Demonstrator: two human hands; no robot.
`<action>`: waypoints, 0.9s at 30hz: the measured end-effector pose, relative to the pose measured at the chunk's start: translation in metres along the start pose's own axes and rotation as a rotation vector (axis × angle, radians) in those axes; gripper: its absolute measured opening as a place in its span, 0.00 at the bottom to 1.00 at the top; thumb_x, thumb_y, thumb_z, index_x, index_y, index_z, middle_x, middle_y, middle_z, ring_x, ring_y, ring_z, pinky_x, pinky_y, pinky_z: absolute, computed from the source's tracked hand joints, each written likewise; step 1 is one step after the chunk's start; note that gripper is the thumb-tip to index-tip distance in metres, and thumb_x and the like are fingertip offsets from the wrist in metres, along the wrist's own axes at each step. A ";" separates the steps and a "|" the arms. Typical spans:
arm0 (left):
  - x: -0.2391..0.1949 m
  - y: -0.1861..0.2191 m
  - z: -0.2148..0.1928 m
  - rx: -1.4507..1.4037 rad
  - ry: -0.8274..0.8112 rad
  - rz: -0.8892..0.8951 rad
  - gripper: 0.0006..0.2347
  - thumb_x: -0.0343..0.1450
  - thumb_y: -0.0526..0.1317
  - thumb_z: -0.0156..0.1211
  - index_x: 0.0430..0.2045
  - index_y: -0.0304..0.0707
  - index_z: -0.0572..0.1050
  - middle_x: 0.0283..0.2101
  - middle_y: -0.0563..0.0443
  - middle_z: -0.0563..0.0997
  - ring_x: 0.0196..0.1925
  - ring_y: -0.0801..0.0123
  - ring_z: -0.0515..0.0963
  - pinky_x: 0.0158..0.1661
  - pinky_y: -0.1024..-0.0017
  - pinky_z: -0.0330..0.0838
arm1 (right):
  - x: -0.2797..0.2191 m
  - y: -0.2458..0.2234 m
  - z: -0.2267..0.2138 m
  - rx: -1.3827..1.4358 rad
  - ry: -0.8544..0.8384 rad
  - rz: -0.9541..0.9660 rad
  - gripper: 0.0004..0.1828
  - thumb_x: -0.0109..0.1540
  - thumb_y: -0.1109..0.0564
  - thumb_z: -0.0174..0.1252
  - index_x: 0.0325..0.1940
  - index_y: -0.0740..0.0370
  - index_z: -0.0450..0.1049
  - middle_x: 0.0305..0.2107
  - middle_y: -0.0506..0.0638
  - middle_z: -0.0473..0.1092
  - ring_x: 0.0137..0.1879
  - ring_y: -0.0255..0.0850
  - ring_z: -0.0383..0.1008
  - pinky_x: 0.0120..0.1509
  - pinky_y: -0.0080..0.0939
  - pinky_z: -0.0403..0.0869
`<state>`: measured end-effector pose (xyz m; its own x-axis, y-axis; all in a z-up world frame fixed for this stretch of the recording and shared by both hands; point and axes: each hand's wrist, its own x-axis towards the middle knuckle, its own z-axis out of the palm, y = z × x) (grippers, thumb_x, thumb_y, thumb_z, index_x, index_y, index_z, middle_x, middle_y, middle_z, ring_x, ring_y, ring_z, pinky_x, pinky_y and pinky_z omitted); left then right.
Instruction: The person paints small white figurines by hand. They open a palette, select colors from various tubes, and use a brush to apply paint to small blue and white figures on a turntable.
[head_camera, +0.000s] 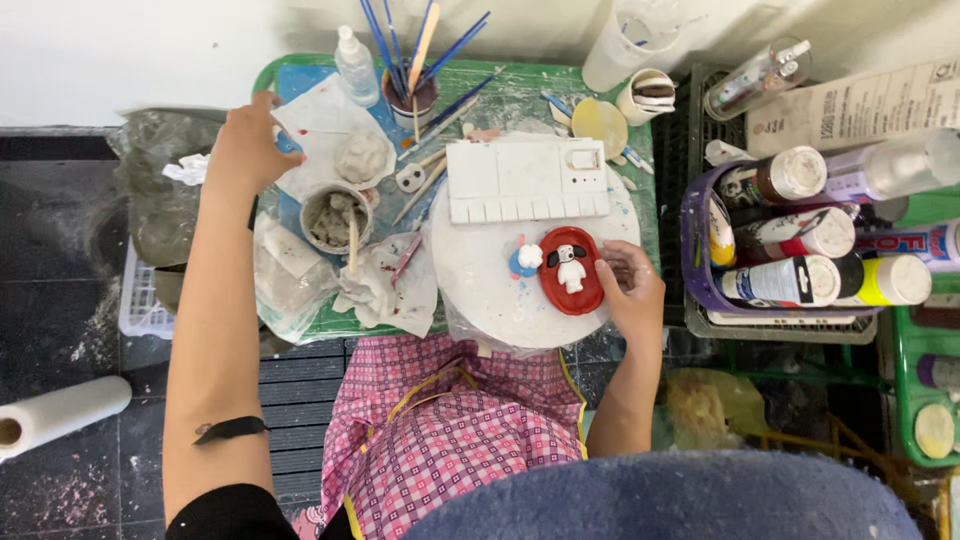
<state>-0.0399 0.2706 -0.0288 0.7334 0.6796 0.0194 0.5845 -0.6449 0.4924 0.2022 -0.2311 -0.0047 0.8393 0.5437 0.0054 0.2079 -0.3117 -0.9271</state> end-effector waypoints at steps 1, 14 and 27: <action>0.001 -0.001 0.002 0.001 -0.025 -0.023 0.33 0.56 0.38 0.81 0.56 0.32 0.71 0.44 0.33 0.82 0.49 0.40 0.81 0.47 0.53 0.75 | -0.002 0.001 -0.001 0.008 -0.009 0.008 0.16 0.65 0.62 0.61 0.58 0.65 0.73 0.44 0.49 0.75 0.48 0.31 0.75 0.53 0.32 0.74; -0.010 0.008 0.001 0.012 -0.062 -0.027 0.29 0.58 0.39 0.79 0.55 0.39 0.75 0.47 0.40 0.83 0.50 0.47 0.82 0.47 0.55 0.74 | 0.000 0.005 -0.009 0.110 0.003 0.018 0.14 0.72 0.64 0.47 0.61 0.64 0.67 0.40 0.50 0.75 0.44 0.33 0.75 0.49 0.33 0.76; -0.148 0.183 -0.103 -0.064 0.297 0.404 0.25 0.70 0.40 0.74 0.60 0.34 0.72 0.64 0.39 0.75 0.69 0.46 0.71 0.69 0.51 0.62 | 0.014 -0.052 0.014 -0.610 -0.070 -0.508 0.15 0.66 0.58 0.58 0.56 0.52 0.79 0.64 0.61 0.66 0.69 0.60 0.64 0.73 0.54 0.63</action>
<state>-0.0777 0.0878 0.1485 0.7606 0.4562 0.4619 0.2449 -0.8605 0.4467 0.1955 -0.1960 0.0386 0.5387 0.7751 0.3301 0.8120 -0.3732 -0.4488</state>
